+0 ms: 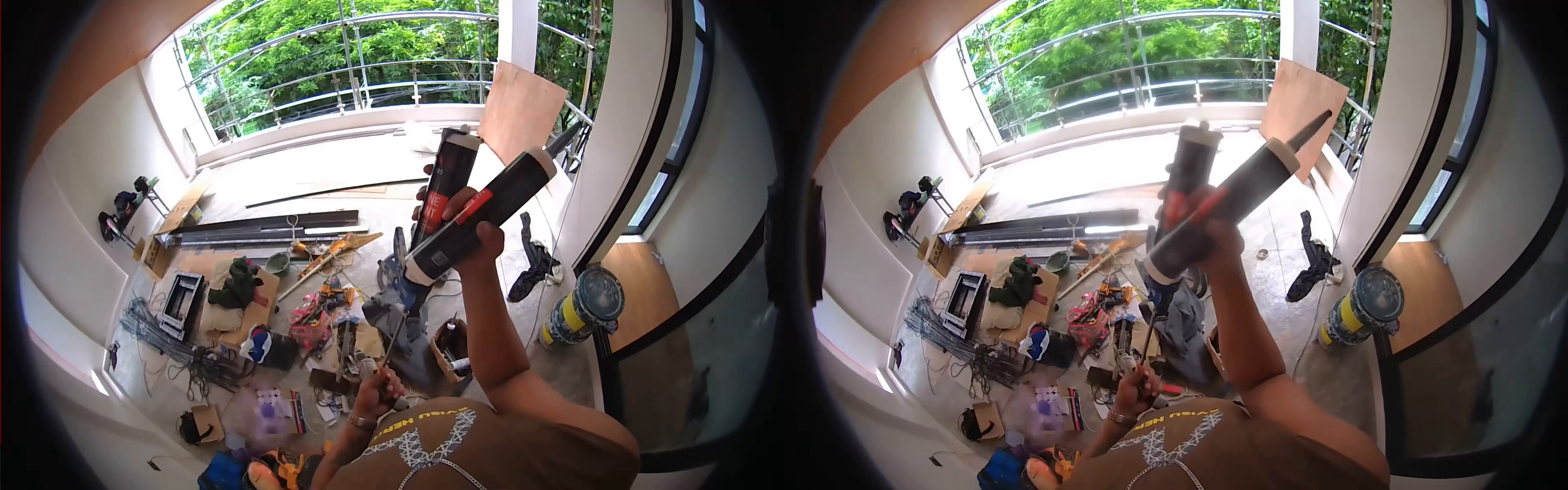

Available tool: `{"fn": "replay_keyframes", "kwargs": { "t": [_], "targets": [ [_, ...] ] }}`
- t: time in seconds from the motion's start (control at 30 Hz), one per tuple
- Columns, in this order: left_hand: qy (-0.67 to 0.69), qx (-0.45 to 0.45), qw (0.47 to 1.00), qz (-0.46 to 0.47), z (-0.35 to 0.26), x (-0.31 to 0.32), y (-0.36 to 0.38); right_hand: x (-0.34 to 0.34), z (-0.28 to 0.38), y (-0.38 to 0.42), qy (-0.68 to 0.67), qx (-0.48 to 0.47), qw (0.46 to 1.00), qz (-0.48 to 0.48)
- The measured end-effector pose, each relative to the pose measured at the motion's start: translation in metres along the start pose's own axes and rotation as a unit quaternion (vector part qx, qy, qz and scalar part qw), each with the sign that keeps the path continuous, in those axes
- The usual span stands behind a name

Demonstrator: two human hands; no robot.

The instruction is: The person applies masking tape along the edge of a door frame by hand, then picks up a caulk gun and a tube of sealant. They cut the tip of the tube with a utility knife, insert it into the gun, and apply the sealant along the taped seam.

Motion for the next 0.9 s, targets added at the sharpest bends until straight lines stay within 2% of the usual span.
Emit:
{"fn": "replay_keyframes", "kwargs": {
  "t": [0.07,0.1,0.13,0.17,0.2,0.23,0.27,0.3,0.33,0.37,0.4,0.43,0.47,0.5,0.57,0.6,0.67,0.73,0.8,0.83,0.87,0.9],
  "targets": [
    [0.016,-0.014,1.0,-0.01,-0.009,0.002,0.0,-0.008,-0.008,0.009,0.035,0.042,0.994,-0.092],
    [-0.189,-0.042,0.972,-0.137,-0.023,-0.003,-0.004,-0.011,-0.01,0.008,0.034,0.038,0.995,-0.088],
    [-0.376,-0.07,0.886,-0.261,-0.035,-0.008,0.0,-0.017,-0.012,0.013,0.093,0.059,0.987,-0.118],
    [-0.416,0.003,0.863,-0.287,-0.045,-0.023,0.0,-0.021,-0.014,0.023,0.15,0.086,0.974,-0.149],
    [-0.439,0.034,0.835,-0.328,-0.054,-0.019,0.002,-0.024,-0.015,0.026,0.206,0.109,0.957,-0.175],
    [-0.461,0.064,0.804,-0.369,-0.067,-0.013,0.004,-0.021,-0.011,0.027,0.316,0.117,0.927,-0.164],
    [-0.457,0.066,0.806,-0.37,-0.087,0.01,0.009,-0.02,-0.012,0.031,0.307,0.128,0.93,-0.155],
    [-0.452,0.066,0.806,-0.377,-0.112,0.033,0.017,-0.019,-0.014,0.041,0.352,0.17,0.914,-0.103],
    [-0.521,0.123,0.776,-0.334,-0.132,0.046,0.019,-0.019,-0.018,0.051,0.391,0.214,0.894,-0.044],
    [-0.502,0.131,0.785,-0.339,-0.145,0.071,0.025,-0.015,-0.024,0.062,0.352,0.264,0.898,-0.007],
    [-0.46,0.18,0.808,-0.32,-0.154,0.091,0.028,-0.012,-0.028,0.074,0.309,0.316,0.897,0.029],
    [-0.481,0.223,0.785,-0.32,-0.161,0.109,0.031,-0.015,-0.033,0.09,0.288,0.381,0.871,0.113],
    [-0.554,0.242,0.742,-0.292,-0.168,0.124,0.033,-0.011,-0.036,0.104,0.286,0.416,0.855,0.121],
    [-0.465,0.209,0.798,-0.322,-0.172,0.145,0.034,-0.002,-0.041,0.115,0.241,0.427,0.863,0.119],
    [-0.331,0.236,0.856,-0.32,-0.164,0.128,0.039,0.011,-0.05,0.15,0.165,0.476,0.855,0.123],
    [-0.327,0.235,0.853,-0.333,-0.16,0.127,0.042,0.01,-0.055,0.157,0.187,0.481,0.85,0.104],
    [-0.219,0.179,0.909,-0.305,-0.152,0.128,0.038,0.004,-0.062,0.169,0.212,0.486,0.844,0.085],
    [-0.236,0.153,0.915,-0.289,-0.152,0.134,0.041,0.008,-0.075,0.186,0.139,0.524,0.831,0.127],
    [-0.262,0.193,0.914,-0.244,-0.158,0.169,0.038,0.025,-0.08,0.186,0.096,0.532,0.829,0.139],
    [-0.205,0.208,0.934,-0.206,-0.158,0.171,0.034,0.03,-0.081,0.191,0.081,0.562,0.808,0.16],
    [-0.202,0.214,0.931,-0.213,-0.161,0.17,0.038,0.034,-0.081,0.197,0.067,0.59,0.784,0.18],
    [-0.205,0.168,0.946,-0.186,-0.161,0.172,0.038,0.035,-0.081,0.201,0.07,0.598,0.775,0.194]
  ]
}}
Point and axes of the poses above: each hand's wrist, its own y-axis away from the middle knuckle, its own x-axis out of the palm, z = x × y, the point moved 4 cm from there along -y, towards the middle knuckle, and after that the axes turned 6 degrees about -x, right-handed, at the moved point
